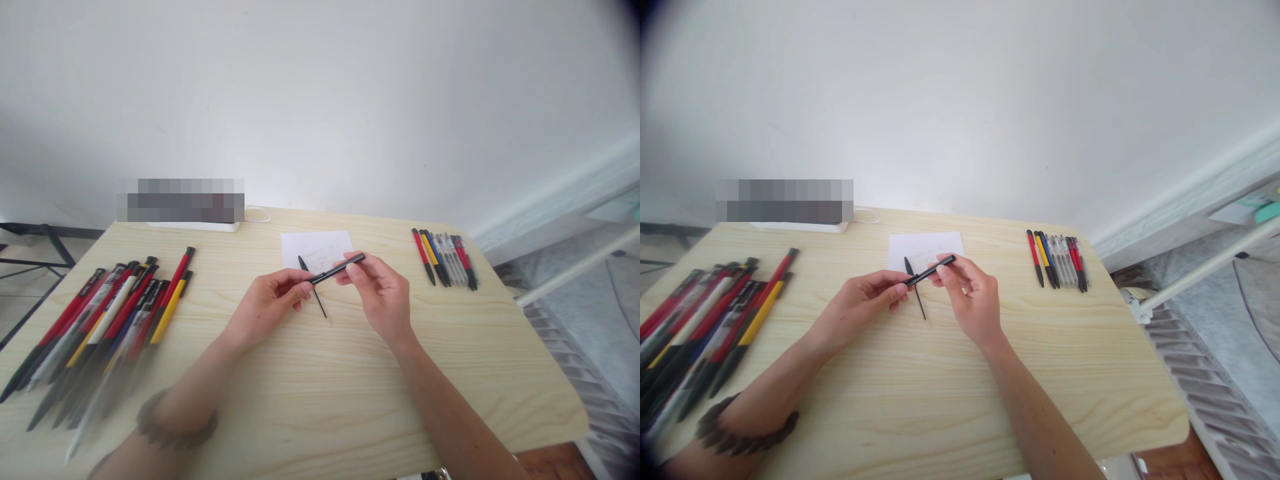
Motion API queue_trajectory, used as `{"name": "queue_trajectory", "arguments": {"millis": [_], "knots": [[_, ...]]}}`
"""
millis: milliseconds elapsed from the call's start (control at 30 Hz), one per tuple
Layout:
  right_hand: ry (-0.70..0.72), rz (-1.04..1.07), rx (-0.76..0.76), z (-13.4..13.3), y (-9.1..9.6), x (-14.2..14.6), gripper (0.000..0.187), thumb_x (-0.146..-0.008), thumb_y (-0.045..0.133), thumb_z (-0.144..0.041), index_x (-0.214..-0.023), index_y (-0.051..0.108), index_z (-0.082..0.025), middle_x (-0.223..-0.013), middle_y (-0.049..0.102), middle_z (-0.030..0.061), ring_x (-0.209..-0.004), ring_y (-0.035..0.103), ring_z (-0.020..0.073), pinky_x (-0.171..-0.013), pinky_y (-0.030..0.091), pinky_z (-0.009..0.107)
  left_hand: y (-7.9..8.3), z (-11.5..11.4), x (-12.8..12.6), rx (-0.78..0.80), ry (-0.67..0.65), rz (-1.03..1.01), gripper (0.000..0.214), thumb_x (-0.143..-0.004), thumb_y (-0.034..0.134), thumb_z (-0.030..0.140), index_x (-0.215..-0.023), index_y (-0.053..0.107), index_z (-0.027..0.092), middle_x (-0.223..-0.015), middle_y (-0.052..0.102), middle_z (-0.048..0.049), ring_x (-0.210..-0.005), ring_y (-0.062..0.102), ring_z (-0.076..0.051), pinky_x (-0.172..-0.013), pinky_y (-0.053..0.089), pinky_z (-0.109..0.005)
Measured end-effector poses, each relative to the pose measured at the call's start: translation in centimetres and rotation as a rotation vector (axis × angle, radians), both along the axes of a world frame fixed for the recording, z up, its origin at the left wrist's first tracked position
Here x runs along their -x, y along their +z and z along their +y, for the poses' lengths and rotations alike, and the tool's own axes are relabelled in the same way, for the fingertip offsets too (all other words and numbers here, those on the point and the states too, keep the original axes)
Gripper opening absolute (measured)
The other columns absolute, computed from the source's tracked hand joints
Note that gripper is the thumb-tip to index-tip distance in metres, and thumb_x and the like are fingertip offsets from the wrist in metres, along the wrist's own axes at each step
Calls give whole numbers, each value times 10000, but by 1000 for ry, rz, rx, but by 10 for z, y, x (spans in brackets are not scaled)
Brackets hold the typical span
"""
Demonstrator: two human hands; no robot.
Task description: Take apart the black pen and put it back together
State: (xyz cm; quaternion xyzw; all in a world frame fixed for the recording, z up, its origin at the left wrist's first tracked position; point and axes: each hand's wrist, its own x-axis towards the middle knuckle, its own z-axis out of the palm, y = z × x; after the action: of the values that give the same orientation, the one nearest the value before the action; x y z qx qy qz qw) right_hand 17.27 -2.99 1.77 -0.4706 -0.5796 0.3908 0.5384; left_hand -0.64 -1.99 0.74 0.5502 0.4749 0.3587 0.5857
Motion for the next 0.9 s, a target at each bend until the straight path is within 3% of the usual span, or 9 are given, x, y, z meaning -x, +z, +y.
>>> {"name": "queue_trajectory", "arguments": {"millis": [367, 600, 667, 733, 800, 900], "knots": [[-2, -71, 8, -1, 0, 0, 234, -808, 561, -290, -1019, 610, -202, -886, 695, 37, -736, 672, 170, -719, 567, 338, 0, -1, -1, 18, -36, -30, 276, -717, 636, 339, -928, 641, 161, -793, 628, -17, -619, 506, -106, -614, 440, -236], [94, -169, 8, 6, -5, -13, 382, -826, 529, -351, -1195, 526, -252, -1010, 663, 38, -863, 638, 179, -791, 530, 375, 4, -2, -3, 4, 11, 11, 236, -727, 609, 351, -855, 638, 156, -655, 594, 1, -568, 501, -111, -578, 447, -241], [-35, -260, -47, 12, -8, -22, 326, -855, 471, -358, -1147, 563, -245, -966, 654, 45, -808, 627, 163, -709, 532, 329, 3, -2, -2, 3, 23, 16, 236, -735, 601, 354, -858, 632, 155, -650, 589, 4, -562, 499, -109, -575, 446, -239], [-84, -445, -84, 17, -11, -29, 235, -819, 529, -343, -983, 646, -222, -938, 639, 52, -768, 603, 155, -667, 511, 297, 0, -2, -2, -2, 23, 11, 240, -740, 602, 355, -876, 623, 159, -673, 593, 4, -564, 502, -105, -580, 447, -235], [-48, -586, -71, 20, -15, -35, 183, -803, 548, -318, -878, 669, -204, -839, 625, 44, -659, 577, 130, -618, 489, 280, -3, -1, -1, -11, 18, 4, 237, -744, 604, 352, -888, 618, 163, -698, 597, 5, -570, 503, -100, -587, 447, -229], [30, -682, -29, 22, -19, -36, 158, -797, 554, -285, -866, 671, -204, -816, 609, 33, -624, 557, 116, -619, 472, 273, -6, 0, 0, -18, 18, 3, 233, -747, 606, 349, -892, 617, 167, -692, 590, 10, -572, 502, -97, -590, 446, -225]]}}
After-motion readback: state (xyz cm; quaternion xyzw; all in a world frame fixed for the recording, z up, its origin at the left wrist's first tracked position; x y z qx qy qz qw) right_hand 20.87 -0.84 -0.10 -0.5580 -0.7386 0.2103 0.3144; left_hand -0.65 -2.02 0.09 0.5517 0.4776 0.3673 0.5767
